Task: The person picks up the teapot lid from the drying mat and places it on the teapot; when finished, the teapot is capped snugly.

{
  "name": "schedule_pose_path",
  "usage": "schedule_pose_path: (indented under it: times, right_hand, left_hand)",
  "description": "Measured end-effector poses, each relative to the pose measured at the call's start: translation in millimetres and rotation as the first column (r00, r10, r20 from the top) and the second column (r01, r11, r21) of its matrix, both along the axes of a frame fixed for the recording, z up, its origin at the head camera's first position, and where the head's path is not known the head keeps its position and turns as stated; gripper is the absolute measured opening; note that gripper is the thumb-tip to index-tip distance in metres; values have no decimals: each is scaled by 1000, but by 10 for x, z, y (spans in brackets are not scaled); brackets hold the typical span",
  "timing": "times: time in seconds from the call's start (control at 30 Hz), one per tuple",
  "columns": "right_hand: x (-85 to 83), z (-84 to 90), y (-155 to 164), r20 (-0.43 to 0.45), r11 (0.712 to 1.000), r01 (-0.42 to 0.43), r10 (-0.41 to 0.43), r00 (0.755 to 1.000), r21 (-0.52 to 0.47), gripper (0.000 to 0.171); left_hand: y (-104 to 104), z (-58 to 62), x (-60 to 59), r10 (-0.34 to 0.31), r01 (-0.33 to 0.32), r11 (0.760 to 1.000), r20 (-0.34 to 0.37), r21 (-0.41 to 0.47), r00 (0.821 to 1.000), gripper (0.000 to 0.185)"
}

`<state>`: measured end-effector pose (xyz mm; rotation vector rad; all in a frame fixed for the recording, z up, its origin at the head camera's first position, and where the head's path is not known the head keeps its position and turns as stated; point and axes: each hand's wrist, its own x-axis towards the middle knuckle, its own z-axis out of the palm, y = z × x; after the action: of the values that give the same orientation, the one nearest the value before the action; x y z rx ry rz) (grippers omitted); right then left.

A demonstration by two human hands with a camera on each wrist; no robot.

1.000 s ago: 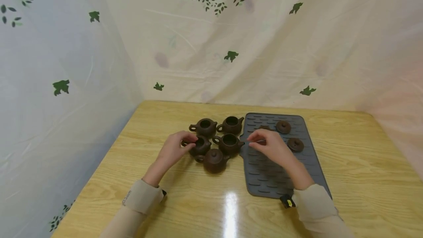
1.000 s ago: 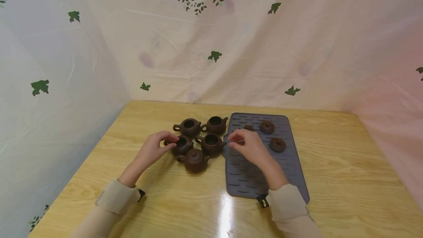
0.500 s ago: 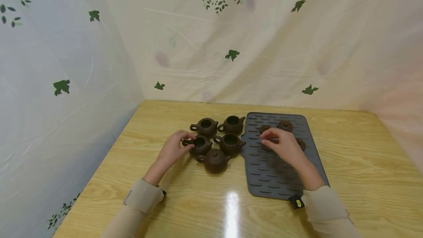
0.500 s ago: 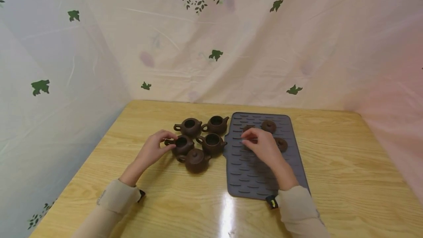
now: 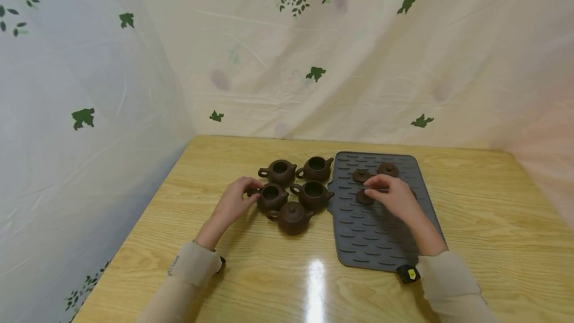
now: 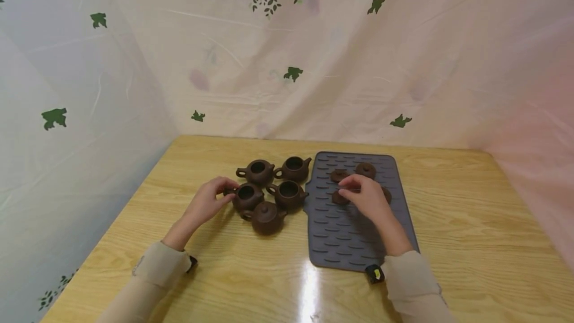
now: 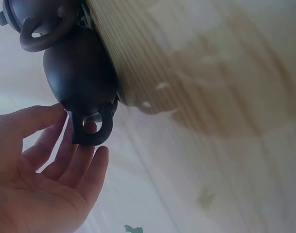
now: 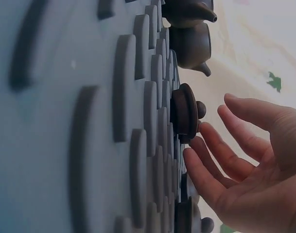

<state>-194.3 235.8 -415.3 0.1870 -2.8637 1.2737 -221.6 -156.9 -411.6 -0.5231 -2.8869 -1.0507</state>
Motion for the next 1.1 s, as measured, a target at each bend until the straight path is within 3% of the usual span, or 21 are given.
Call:
schedule_pose_path:
  times: [0.43, 0.73, 1.1]
  right_hand:
    - [-85, -78, 81, 146, 999, -30, 35, 989, -36, 30]
    - [-120, -71, 65, 134, 998, -12, 5, 991, 55, 24]
    - [-92, -6, -23, 89, 998, -54, 50, 995, 45, 23]
  left_hand:
    - [-15, -3, -14, 42, -42, 999, -3, 5, 999, 18]
    - [6, 17, -37, 58, -58, 998, 17, -26, 998, 17]
    - [-8, -10, -44, 78, -78, 996, -2, -52, 997, 16]
